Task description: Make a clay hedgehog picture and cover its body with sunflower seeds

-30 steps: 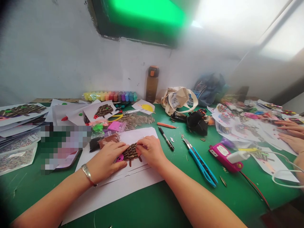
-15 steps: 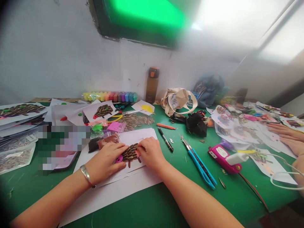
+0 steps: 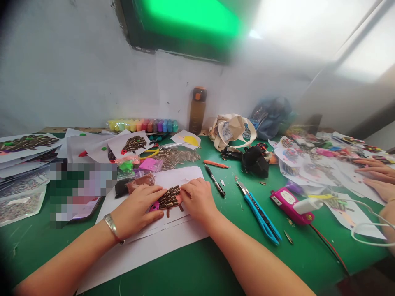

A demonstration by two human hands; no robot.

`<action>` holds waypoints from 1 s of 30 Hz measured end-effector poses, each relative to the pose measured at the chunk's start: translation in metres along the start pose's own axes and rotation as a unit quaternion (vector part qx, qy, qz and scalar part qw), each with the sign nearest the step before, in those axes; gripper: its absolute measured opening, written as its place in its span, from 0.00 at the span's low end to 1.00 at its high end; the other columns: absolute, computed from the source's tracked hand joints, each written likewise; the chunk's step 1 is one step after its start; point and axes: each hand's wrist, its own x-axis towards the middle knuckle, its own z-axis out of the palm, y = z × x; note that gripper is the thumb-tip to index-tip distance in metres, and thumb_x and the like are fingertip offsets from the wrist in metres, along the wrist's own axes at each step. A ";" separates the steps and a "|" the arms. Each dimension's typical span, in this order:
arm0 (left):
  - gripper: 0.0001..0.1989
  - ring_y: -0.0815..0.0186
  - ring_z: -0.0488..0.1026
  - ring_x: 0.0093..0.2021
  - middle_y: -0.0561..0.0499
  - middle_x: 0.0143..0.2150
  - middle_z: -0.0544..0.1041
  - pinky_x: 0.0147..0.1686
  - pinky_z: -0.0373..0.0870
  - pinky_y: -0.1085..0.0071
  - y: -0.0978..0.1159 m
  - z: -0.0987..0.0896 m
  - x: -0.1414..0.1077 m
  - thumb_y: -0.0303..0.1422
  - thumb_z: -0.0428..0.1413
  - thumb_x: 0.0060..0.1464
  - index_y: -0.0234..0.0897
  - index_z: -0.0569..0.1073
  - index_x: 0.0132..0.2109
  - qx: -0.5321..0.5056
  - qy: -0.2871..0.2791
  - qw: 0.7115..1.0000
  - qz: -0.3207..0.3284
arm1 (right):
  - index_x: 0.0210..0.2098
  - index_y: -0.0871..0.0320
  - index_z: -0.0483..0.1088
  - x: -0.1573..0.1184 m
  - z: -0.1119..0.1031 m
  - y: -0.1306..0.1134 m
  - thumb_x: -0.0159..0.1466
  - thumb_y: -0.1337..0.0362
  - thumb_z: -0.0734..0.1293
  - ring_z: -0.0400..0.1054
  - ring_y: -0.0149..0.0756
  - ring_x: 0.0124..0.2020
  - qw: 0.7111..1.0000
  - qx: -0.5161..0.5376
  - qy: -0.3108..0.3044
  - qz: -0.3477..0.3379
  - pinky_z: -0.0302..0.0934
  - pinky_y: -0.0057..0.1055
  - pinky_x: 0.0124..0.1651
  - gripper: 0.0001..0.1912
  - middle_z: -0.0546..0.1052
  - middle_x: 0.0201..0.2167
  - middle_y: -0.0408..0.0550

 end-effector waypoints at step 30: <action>0.26 0.51 0.65 0.52 0.43 0.56 0.71 0.55 0.61 0.55 0.002 -0.003 -0.001 0.36 0.58 0.52 0.35 0.68 0.58 0.001 -0.015 1.000 -0.011 | 0.28 0.54 0.77 0.002 0.002 0.001 0.61 0.69 0.66 0.65 0.33 0.33 0.999 0.038 -0.007 0.027 0.52 0.30 0.38 0.09 0.75 0.26 0.43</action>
